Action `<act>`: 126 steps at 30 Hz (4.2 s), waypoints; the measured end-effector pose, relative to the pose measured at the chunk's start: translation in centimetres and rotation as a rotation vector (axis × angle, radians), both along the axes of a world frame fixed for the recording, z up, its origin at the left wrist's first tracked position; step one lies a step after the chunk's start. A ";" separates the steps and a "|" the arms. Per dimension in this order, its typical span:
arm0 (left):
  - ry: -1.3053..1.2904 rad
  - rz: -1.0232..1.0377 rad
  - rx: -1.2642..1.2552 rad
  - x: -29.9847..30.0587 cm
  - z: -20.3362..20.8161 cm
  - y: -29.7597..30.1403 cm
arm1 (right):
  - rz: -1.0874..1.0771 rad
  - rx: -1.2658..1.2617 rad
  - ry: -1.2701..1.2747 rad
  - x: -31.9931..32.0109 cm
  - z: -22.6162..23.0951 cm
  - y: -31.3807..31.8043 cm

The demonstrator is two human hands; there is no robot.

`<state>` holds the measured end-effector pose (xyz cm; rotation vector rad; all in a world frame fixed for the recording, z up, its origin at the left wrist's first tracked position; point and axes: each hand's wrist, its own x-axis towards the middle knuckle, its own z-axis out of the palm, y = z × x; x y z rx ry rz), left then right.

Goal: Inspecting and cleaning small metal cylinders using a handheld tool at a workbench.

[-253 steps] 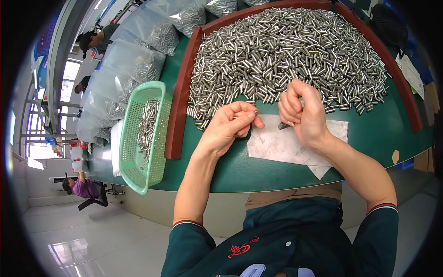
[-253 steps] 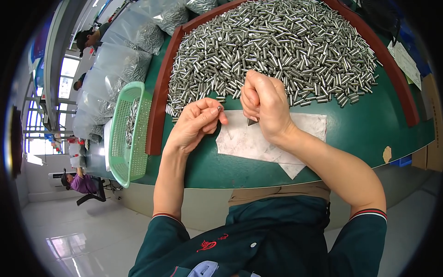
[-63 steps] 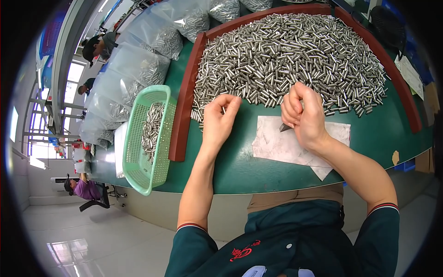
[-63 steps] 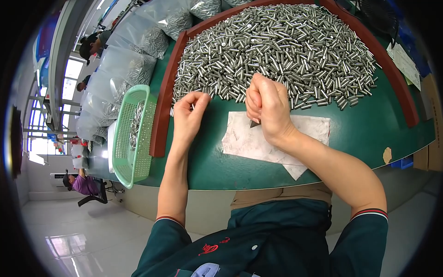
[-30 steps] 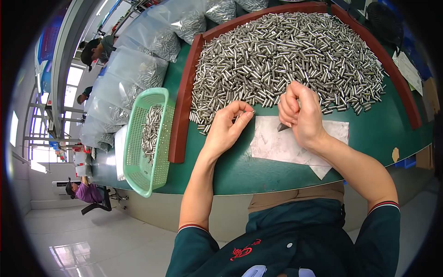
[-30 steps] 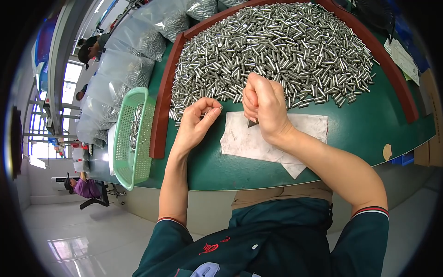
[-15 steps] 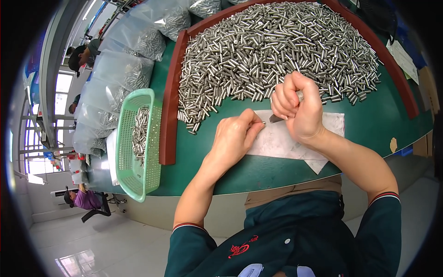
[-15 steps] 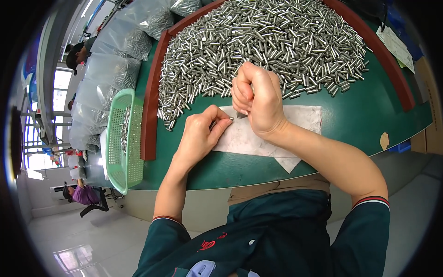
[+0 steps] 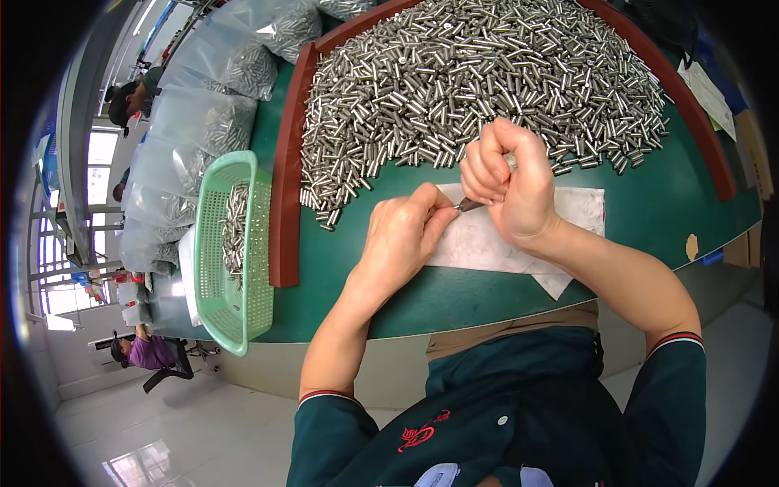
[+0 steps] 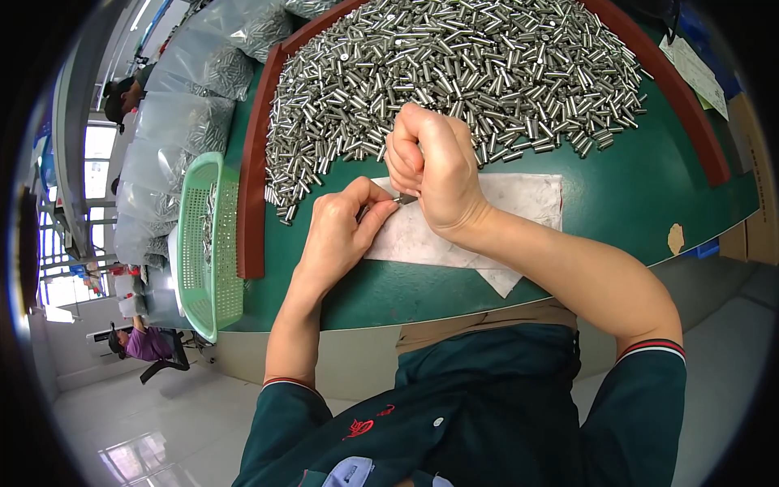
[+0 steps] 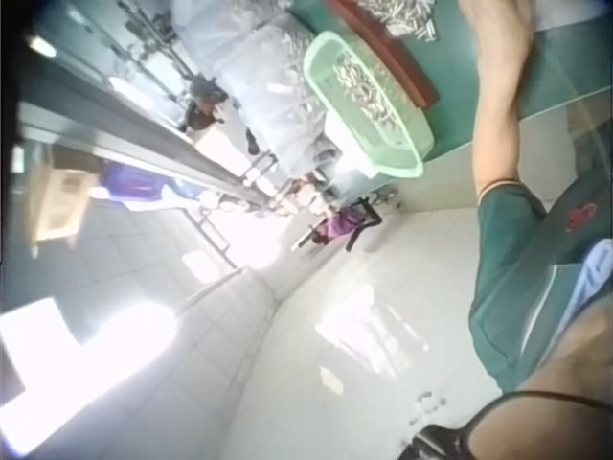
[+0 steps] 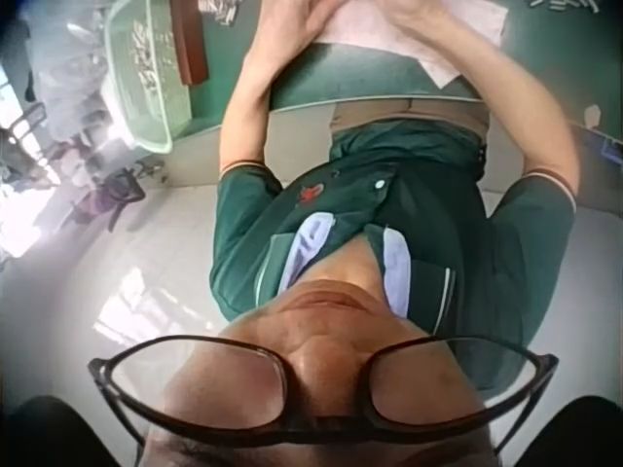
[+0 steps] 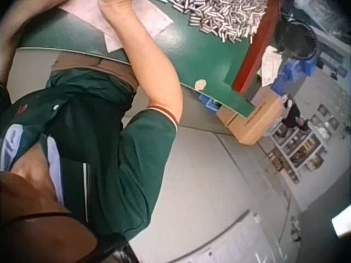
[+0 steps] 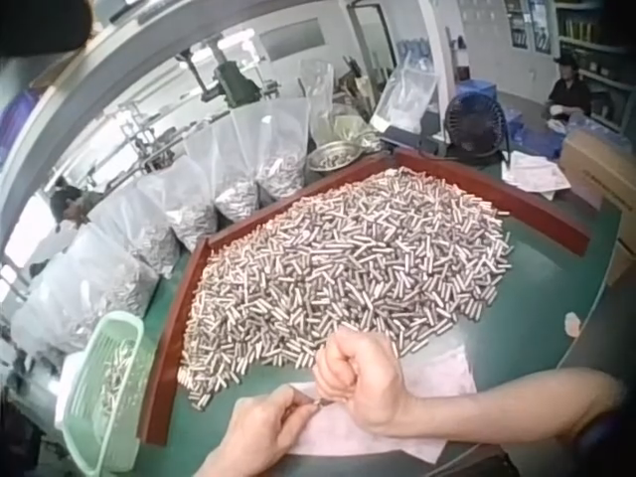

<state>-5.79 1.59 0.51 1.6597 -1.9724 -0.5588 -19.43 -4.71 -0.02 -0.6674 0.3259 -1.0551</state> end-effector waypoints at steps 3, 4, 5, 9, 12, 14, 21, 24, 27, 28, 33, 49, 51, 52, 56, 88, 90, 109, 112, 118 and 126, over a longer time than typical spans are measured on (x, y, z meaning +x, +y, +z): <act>0.007 0.000 -0.002 0.0 -0.1 0.0 | 0.010 -0.008 0.064 0.0 0.1 0.0; 0.008 0.000 -0.001 -0.1 -0.1 0.0 | 0.008 -0.012 0.069 0.0 0.0 0.0; 0.004 0.004 0.005 -0.1 0.0 0.0 | 0.007 -0.016 0.073 0.0 0.1 0.1; -0.020 0.011 0.008 -0.1 0.0 0.0 | 0.015 -0.014 0.069 0.1 0.0 0.1; 0.003 0.026 0.008 -0.2 -0.1 0.0 | -0.006 -0.041 0.101 0.3 0.1 0.4; 0.004 0.021 -0.016 -0.3 -0.3 0.0 | -0.065 -0.124 0.144 0.5 0.3 0.8; 0.019 0.011 0.002 0.0 -0.1 -0.1 | -0.132 -0.269 0.246 1.1 0.2 1.4; 0.034 -0.001 -0.011 -0.2 -0.1 -0.3 | -0.135 -0.264 0.271 1.1 0.4 1.3; 0.000 0.017 0.025 -0.3 0.1 -0.2 | -0.095 -0.185 0.191 0.9 0.4 0.9; -0.005 0.017 0.021 -0.3 0.0 -0.2 | -0.105 -0.169 0.179 0.9 0.2 0.9; 0.158 0.048 0.066 0.3 0.4 0.3 | 0.007 0.048 -0.021 0.0 0.2 -0.4; 1.404 0.202 0.323 5.6 -0.4 -1.6 | -0.002 0.094 0.027 -0.4 0.6 -0.2; 0.971 0.285 0.206 4.7 -0.2 -1.8 | -0.005 0.105 0.033 -0.5 0.6 -0.2; 0.656 0.344 0.092 4.0 -0.5 -2.1 | -0.008 0.106 0.037 -0.5 0.5 -0.2; -0.092 0.353 -0.214 2.5 -1.0 -2.7 | 0.000 0.093 0.050 -0.4 0.5 -0.1; 0.050 0.018 0.014 -0.1 -0.2 -0.3 | -0.013 0.031 -0.005 -0.6 0.1 -0.6; 0.052 0.020 0.002 -0.1 -0.1 -0.2 | -0.015 0.029 -0.004 -0.5 0.1 -0.4; 0.073 0.038 0.034 -0.2 0.0 -0.2 | -0.023 0.016 0.008 -0.2 0.0 -0.1; 0.090 0.052 0.057 -0.2 0.0 -0.2 | -0.019 -0.014 0.016 -0.2 0.0 0.1; 0.103 0.047 0.057 -0.4 0.0 -0.6 | -0.110 -0.238 0.164 0.0 -0.4 1.2; 0.082 0.021 0.036 -0.2 0.3 -0.2 | -0.082 -0.116 0.166 0.0 0.0 0.6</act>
